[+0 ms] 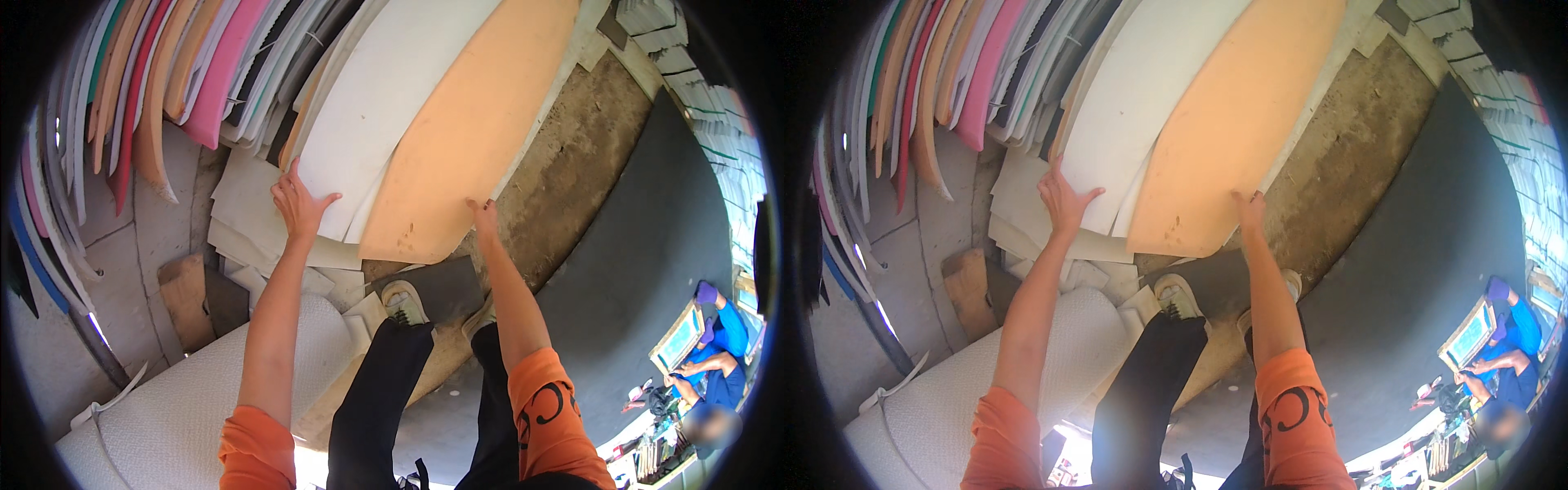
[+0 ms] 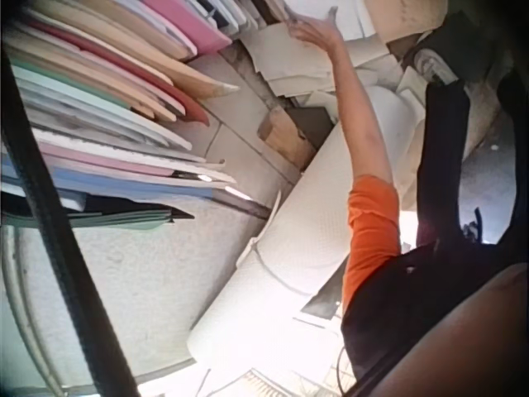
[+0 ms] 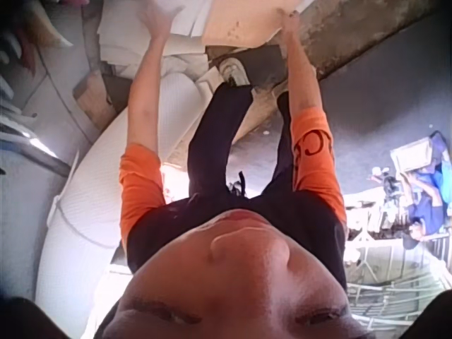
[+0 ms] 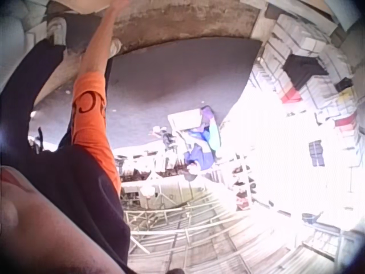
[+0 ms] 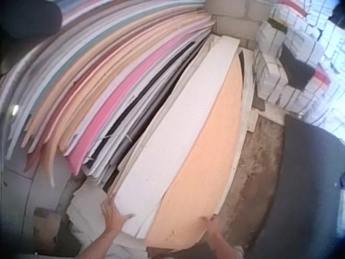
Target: The person sits on the floor and uses a utility knife to cut blue and white foam sheets into smaller rectangular pieces. They repeatedly align the sheets, score the edges, and separate the cut sections, stacking the finished pieces nearby.
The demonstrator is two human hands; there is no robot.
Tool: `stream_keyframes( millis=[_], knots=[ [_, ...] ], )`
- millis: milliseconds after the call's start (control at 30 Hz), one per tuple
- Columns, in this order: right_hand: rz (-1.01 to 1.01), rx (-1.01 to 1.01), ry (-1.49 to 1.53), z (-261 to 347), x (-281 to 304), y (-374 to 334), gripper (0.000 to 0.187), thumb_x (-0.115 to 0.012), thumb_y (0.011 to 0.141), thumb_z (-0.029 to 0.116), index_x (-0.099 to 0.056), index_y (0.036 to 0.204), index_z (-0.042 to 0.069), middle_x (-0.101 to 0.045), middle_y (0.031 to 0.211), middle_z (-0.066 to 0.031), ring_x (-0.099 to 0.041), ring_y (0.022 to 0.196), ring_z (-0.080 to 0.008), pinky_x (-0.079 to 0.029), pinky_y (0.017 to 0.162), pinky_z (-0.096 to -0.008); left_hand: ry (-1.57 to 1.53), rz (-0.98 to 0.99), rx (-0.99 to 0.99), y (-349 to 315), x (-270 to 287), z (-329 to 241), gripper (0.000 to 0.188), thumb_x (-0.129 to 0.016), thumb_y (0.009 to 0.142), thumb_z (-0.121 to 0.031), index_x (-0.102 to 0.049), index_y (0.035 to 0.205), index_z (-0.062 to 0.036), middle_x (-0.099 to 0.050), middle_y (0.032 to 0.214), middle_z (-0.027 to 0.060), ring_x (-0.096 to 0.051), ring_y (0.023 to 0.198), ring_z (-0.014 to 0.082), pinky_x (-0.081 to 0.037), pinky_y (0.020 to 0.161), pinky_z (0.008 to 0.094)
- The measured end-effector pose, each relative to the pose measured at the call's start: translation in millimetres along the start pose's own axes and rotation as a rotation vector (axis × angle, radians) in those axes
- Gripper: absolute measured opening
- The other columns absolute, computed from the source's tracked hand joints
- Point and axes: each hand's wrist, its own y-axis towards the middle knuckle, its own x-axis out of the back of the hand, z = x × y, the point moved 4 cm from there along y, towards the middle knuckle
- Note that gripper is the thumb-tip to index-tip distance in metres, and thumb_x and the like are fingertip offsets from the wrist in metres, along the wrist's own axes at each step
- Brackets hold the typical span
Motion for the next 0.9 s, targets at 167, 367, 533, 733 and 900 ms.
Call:
stream_keyframes(
  millis=[167,367,533,733,900],
  knots=[
    [0.145,-0.015,0.162,3.2,19.6,-18.3,0.035,-0.045,0.087,0.021,-0.041,0.115,0.001,-0.052,0.107,-0.0075,-0.050,0.098,-0.0177,-0.039,0.082,-0.0307,-0.069,0.194,0.041,-2.7,28.0,0.8,0.067,-0.072,0.060,-0.040,-0.039,0.104,-0.0016,-0.054,0.095,0.0218,-0.051,0.089,0.0367,-0.040,0.075,0.0430],
    [0.129,0.050,0.074,42.1,36.9,-79.9,0.025,-0.039,0.090,0.022,-0.045,0.106,0.004,-0.052,0.094,-0.0044,-0.052,0.080,-0.0139,-0.043,0.072,-0.0314,-0.225,0.212,-0.053,-25.7,79.9,-11.0,0.063,-0.066,0.066,-0.046,-0.040,0.098,0.0010,-0.056,0.084,0.0245,-0.055,0.079,0.0377,-0.044,0.067,0.0434],
    [0.118,0.049,0.314,77.9,46.4,-135.0,0.022,-0.038,0.090,0.023,-0.045,0.101,0.005,-0.050,0.086,-0.0032,-0.051,0.075,-0.0136,-0.044,0.069,-0.0303,-0.331,0.341,0.034,-61.5,98.7,-48.1,0.057,-0.061,0.072,-0.043,-0.038,0.100,0.0009,-0.057,0.086,0.0248,-0.056,0.079,0.0389,-0.044,0.067,0.0434],
    [0.198,-0.016,0.604,126.9,40.0,-179.8,0.042,-0.047,0.086,0.024,-0.033,0.115,-0.002,-0.049,0.106,-0.0133,-0.050,0.093,-0.0220,-0.042,0.079,-0.0326,-0.487,0.344,0.012,-133.8,122.5,-125.7,0.059,-0.061,0.073,-0.039,-0.037,0.110,-0.0004,-0.051,0.100,0.0236,-0.049,0.096,0.0359,-0.040,0.079,0.0420],
    [0.114,0.020,0.285,185.8,51.9,-240.4,0.050,-0.063,0.075,0.014,-0.035,0.113,-0.003,-0.048,0.109,-0.0162,-0.051,0.096,-0.0253,-0.044,0.080,-0.0363,-0.292,0.298,-0.048,-149.5,169.4,-150.1,0.058,-0.062,0.071,-0.041,-0.040,0.112,-0.0050,-0.037,0.119,0.0186,-0.030,0.115,0.0339,-0.024,0.090,0.0518]
  ],
)
